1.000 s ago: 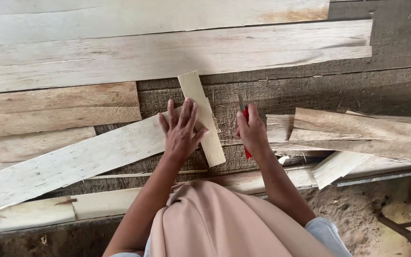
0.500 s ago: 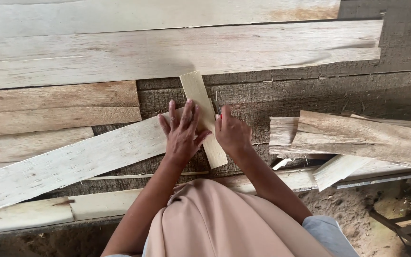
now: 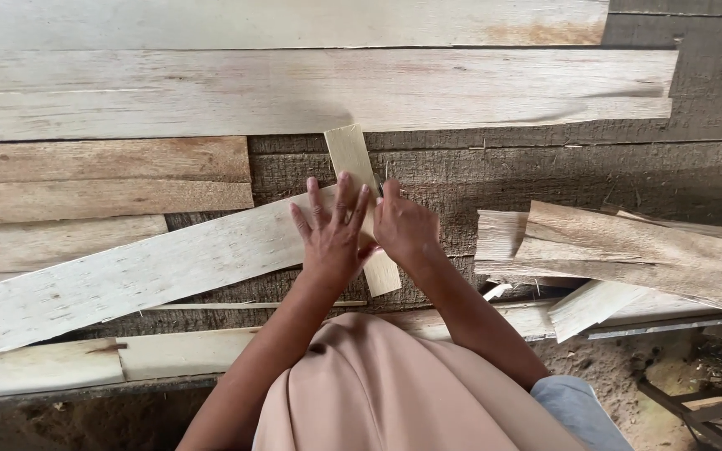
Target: Trimming the edges of thin wood planks with a utility knife and arranging them to fit together on a surface.
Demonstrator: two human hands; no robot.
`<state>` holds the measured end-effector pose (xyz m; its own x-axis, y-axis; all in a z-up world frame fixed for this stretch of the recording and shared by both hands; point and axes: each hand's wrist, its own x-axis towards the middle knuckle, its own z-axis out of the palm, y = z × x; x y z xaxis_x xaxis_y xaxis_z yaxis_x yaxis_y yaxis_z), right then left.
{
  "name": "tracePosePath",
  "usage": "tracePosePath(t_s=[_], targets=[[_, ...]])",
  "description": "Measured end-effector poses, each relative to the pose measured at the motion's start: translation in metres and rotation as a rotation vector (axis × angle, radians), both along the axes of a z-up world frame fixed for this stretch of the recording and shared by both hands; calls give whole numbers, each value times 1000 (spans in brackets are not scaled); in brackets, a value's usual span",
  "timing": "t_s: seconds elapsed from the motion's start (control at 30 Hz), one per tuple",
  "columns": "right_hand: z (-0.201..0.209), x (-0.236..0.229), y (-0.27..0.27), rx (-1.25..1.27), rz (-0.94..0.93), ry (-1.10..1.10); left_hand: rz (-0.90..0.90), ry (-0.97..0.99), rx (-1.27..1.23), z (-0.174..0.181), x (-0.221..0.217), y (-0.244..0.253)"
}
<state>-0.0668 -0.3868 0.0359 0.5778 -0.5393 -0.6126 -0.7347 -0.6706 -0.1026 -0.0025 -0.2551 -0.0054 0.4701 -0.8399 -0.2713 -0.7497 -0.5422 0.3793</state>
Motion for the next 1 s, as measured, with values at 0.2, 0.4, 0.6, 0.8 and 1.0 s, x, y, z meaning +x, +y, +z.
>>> tracePosePath(t_s=[0.2,0.4,0.6,0.8,1.0], targets=[[18,14,-1,58,50,128,27,11,76,7,-6,-10],[4,-17,13,135,-13,192,22,6,88,1,-8,-10],[30,-40,40,122,-59,172,24,44,52,12,-4,-8],[27,-68,62,95,-94,132,35,50,66,16,-5,-7],[15,-95,54,129,-60,140,29,20,56,19,-4,-6]])
